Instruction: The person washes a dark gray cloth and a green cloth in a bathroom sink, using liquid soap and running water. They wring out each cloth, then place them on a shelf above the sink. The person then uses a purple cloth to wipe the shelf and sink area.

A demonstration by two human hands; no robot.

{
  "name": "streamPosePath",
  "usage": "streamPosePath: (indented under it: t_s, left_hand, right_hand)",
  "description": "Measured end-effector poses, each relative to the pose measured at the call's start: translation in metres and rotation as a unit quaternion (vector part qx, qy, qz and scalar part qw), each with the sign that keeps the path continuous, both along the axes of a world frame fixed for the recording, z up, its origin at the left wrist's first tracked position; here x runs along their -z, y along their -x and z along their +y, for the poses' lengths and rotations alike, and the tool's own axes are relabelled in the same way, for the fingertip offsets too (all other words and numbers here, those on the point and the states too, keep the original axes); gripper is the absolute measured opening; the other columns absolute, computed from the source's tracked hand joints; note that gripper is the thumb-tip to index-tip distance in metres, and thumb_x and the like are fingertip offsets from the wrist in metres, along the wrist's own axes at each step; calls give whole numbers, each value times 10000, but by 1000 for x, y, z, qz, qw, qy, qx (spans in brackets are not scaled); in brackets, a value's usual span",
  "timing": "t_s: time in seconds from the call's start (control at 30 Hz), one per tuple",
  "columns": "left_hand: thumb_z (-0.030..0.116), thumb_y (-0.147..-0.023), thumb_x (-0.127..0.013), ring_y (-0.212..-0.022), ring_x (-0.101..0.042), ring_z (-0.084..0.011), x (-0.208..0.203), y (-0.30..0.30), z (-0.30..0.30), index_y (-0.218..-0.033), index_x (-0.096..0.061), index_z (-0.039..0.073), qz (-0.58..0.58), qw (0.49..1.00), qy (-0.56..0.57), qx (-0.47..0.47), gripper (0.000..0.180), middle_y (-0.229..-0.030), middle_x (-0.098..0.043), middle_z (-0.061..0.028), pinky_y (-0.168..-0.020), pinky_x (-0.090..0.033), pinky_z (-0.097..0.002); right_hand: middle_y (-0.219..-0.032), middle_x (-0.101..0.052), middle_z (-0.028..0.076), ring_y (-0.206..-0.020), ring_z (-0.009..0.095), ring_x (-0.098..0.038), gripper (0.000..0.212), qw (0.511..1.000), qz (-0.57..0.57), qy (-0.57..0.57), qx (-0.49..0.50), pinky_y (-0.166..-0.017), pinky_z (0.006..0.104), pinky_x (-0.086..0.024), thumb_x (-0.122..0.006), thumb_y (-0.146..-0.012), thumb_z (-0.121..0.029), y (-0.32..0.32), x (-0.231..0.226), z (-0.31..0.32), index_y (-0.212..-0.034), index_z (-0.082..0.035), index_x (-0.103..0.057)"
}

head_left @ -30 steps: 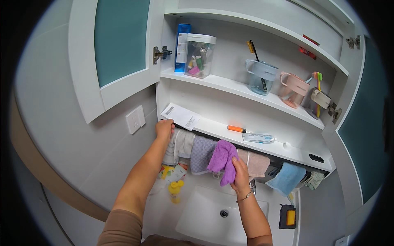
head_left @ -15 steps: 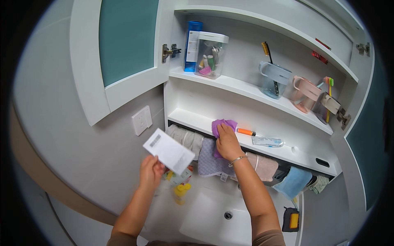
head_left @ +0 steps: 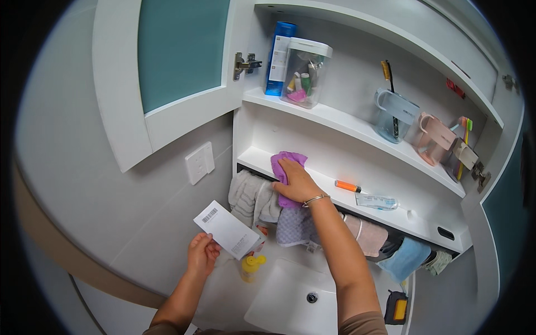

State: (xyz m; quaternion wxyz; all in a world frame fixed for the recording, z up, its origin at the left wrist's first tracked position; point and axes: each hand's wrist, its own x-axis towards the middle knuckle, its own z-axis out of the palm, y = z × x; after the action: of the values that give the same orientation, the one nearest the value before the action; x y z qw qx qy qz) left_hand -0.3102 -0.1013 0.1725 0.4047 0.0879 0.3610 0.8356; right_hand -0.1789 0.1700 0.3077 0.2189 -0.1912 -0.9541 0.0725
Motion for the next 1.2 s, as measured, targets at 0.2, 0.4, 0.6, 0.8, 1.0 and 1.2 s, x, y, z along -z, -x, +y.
streamPosePath:
  t_s: [0.2,0.4,0.6,0.8,1.0,1.2]
  left_hand:
    - [99,-862,-551,-565,-558,-116,0,11,1,-781,-510,78,19,1000,-10,16,92,-685,-577,-32,-539,-482,-228]
    - [73,-866,-552,-514,-575,-130,-31,21,5,-808,-500,59,115,992,-38,-36,79,-635,-579,-57,-440,-465,-208]
    - [57,-866,-546,-499,-579,-128,-71,40,-7,-819,-504,41,271,958,27,-93,65,-636,-589,-79,-439,-482,-209]
    - [54,-860,-543,-514,-576,-124,-113,40,3,-811,-497,44,374,917,49,-133,67,-629,-576,-65,-460,-488,-220]
    - [49,-857,-545,-541,-585,-134,-123,32,9,-809,-506,16,403,903,57,-137,70,-657,-595,-87,-497,-490,-237]
    - [72,-858,-551,-531,-578,-131,-114,40,21,-812,-510,26,363,920,71,-126,77,-655,-592,-78,-489,-480,-227]
  right_hand:
    - [-1377,-334,242,-1290,335,-320,780,997,-55,53,-32,-1061,340,-283,-655,-732,-310,-23,-9,9,-1342,32,-311]
    - [-1319,-407,217,-1232,322,-394,685,998,-55,-18,38,-1029,351,-334,-630,-732,-247,-6,-3,4,-1306,16,-364]
    - [-1277,-458,200,-1186,323,-439,709,998,-51,42,-10,-1007,346,-355,-628,-667,-282,42,-9,14,-1261,33,-399]
    - [-1239,-491,208,-1155,337,-465,782,994,-62,80,-33,-991,351,-377,-685,-593,-367,100,-9,30,-1221,31,-440]
    - [-1206,-532,138,-1107,314,-507,619,999,-30,28,-1,-939,353,-413,-691,-605,-279,104,-3,21,-1181,-104,-543]
    - [-1141,-562,79,-1064,272,-526,410,991,41,12,-129,-909,362,-430,-535,-693,-41,66,8,5,-1090,-113,-606]
